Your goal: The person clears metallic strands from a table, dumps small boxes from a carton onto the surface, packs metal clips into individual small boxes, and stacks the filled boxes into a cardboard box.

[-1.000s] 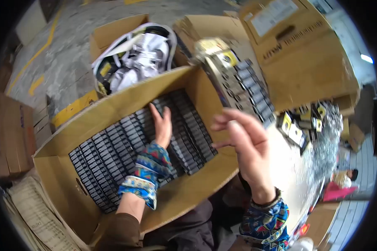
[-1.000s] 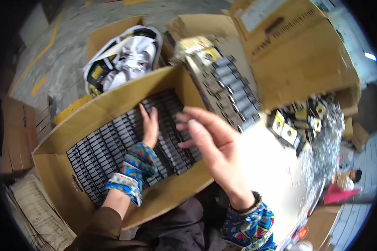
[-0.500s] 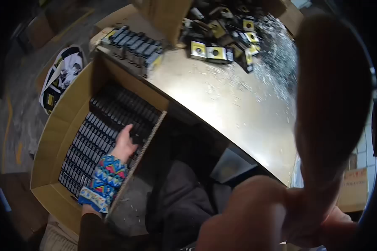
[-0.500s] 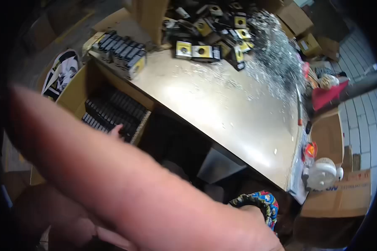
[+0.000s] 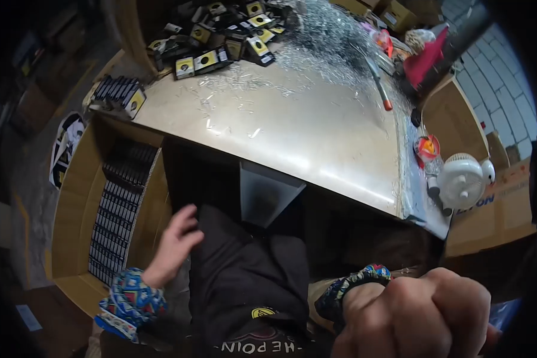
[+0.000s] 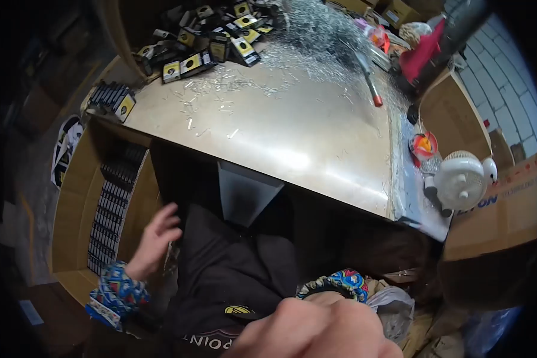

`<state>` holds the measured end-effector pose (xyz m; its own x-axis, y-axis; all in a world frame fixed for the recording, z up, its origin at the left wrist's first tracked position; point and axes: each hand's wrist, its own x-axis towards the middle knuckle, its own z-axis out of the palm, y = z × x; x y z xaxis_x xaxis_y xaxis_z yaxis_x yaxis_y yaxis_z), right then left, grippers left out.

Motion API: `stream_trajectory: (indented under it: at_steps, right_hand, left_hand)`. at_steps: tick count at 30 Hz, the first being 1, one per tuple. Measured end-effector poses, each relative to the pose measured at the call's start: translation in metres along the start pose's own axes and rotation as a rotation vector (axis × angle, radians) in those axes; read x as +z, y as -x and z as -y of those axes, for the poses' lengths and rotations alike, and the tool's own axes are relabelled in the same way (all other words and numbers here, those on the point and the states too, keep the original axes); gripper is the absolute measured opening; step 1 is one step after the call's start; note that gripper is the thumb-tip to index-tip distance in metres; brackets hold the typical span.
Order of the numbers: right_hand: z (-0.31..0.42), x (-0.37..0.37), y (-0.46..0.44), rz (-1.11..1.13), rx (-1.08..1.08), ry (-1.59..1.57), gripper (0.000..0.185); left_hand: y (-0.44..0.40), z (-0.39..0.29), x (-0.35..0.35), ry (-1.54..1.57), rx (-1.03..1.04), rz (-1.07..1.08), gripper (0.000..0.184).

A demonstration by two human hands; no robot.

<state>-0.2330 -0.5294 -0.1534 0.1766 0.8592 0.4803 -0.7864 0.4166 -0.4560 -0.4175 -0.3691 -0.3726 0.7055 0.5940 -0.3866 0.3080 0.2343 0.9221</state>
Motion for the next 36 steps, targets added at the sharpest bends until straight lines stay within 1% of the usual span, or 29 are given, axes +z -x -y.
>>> stream_trajectory:
  at_steps: [2,3,4,5,6,7,8,11,13,14,16,17,18,19,20,22,24,25,27,28,29,30,31,32,33,34,35,36]
  right_hand:
    - [0.022,0.002,0.030,0.042,-0.034,-0.017,0.030]
    - [0.030,-0.005,0.066,0.024,-0.056,-0.016,0.030]
    - [0.082,-0.004,0.147,-0.026,-0.023,0.076,0.029]
    - [0.107,-0.001,0.154,-0.076,0.015,0.164,0.028]
    - [0.079,-0.033,0.174,-0.123,0.057,0.249,0.027]
    - [0.044,-0.054,0.149,-0.170,0.102,0.332,0.026]
    - [0.026,-0.070,0.147,-0.217,0.152,0.416,0.025]
    - [0.003,-0.114,0.163,-0.349,0.323,0.656,0.023]
    - [-0.006,-0.158,0.145,-0.407,0.449,0.827,0.023]
    - [-0.008,-0.170,0.158,-0.428,0.515,0.914,0.023]
    - [-0.076,-0.274,0.211,-0.652,0.556,1.937,0.031]
    - [-0.078,-0.285,0.207,-0.740,1.030,1.887,0.032]
    - [-0.095,-0.330,0.233,-0.696,0.642,2.197,0.031]
    - [-0.112,-0.371,0.259,-0.617,0.211,2.447,0.029]
    - [-0.113,-0.369,0.261,-0.615,0.208,2.439,0.029]
    - [-0.109,-0.363,0.266,-0.716,0.408,1.972,0.023]
    - [-0.078,-0.303,0.245,-0.643,0.635,1.729,0.018]
    - [-0.071,-0.286,0.242,-0.492,0.485,1.775,0.013]
    - [-0.061,-0.249,0.235,-0.338,0.475,1.696,0.011]
    - [-0.058,-0.238,0.234,-0.269,0.500,1.729,0.011]
    - [-0.054,-0.229,0.233,-0.191,0.514,1.768,0.012]
    - [-0.045,-0.217,0.227,-0.198,0.580,1.798,0.016]
    - [-0.038,-0.210,0.222,-0.214,0.500,1.872,0.020]
    - [-0.031,-0.204,0.218,-0.233,0.422,1.937,0.024]
    - [-0.022,-0.196,0.218,-0.238,0.440,1.919,0.027]
    - [-0.010,-0.190,0.210,-0.242,0.461,1.900,0.030]
    - [0.000,-0.188,0.199,-0.204,0.428,1.914,0.030]
    - [0.005,-0.183,0.189,-0.204,0.522,1.772,0.028]
  left_hand:
    - [-0.002,0.020,0.030,0.049,-0.273,0.102,0.062]
    - [-0.005,0.029,0.044,0.045,-0.323,0.142,0.060]
    - [-0.009,0.040,0.057,0.042,-0.374,0.177,0.058]
    - [-0.015,0.052,0.069,0.026,-0.387,0.188,0.058]
    - [-0.021,0.065,0.081,0.045,-0.388,0.198,0.057]
    - [-0.027,0.078,0.090,0.067,-0.389,0.206,0.056]
    - [-0.033,0.090,0.098,0.057,-0.401,0.212,0.056]
    - [-0.043,0.125,0.114,0.127,-0.496,0.173,0.056]
    - [-0.051,0.132,0.122,0.161,-0.517,0.148,0.056]
    - [-0.053,0.135,0.126,0.225,-0.556,0.130,0.055]
    - [-0.047,0.142,0.126,0.324,-0.660,0.102,0.054]
    - [-0.048,0.145,0.128,0.368,-0.705,0.095,0.054]
    - [-0.052,0.149,0.132,0.367,-0.705,0.097,0.054]
    - [-0.055,0.153,0.136,0.438,-0.752,0.014,0.052]
    - [-0.059,0.158,0.137,0.506,-0.795,-0.071,0.050]
    - [-0.072,0.168,0.141,0.645,-0.871,-0.229,0.047]
    - [-0.082,0.185,0.151,0.706,-0.849,-0.237,0.045]
    - [-0.085,0.197,0.157,0.767,-0.825,-0.255,0.043]
    - [-0.104,0.221,0.164,0.895,-0.741,-0.290,0.040]
    - [-0.116,0.253,0.162,1.075,-0.737,-0.201,0.033]
    - [-0.111,0.280,0.169,0.688,-0.097,-0.009,0.030]
    - [-0.100,0.252,0.160,0.501,0.000,0.118,0.025]
    - [-0.084,0.226,0.145,0.304,0.090,0.226,0.020]
    - [-0.078,0.203,0.125,0.307,0.140,0.203,0.020]
    - [-0.073,0.185,0.101,0.696,-0.435,0.339,0.013]
    - [-0.060,0.145,0.084,1.064,-1.024,0.482,0.014]
    - [-0.050,0.102,0.064,0.995,-1.097,0.360,0.012]
    - [-0.046,0.036,0.061,0.812,-0.834,0.234,0.012]
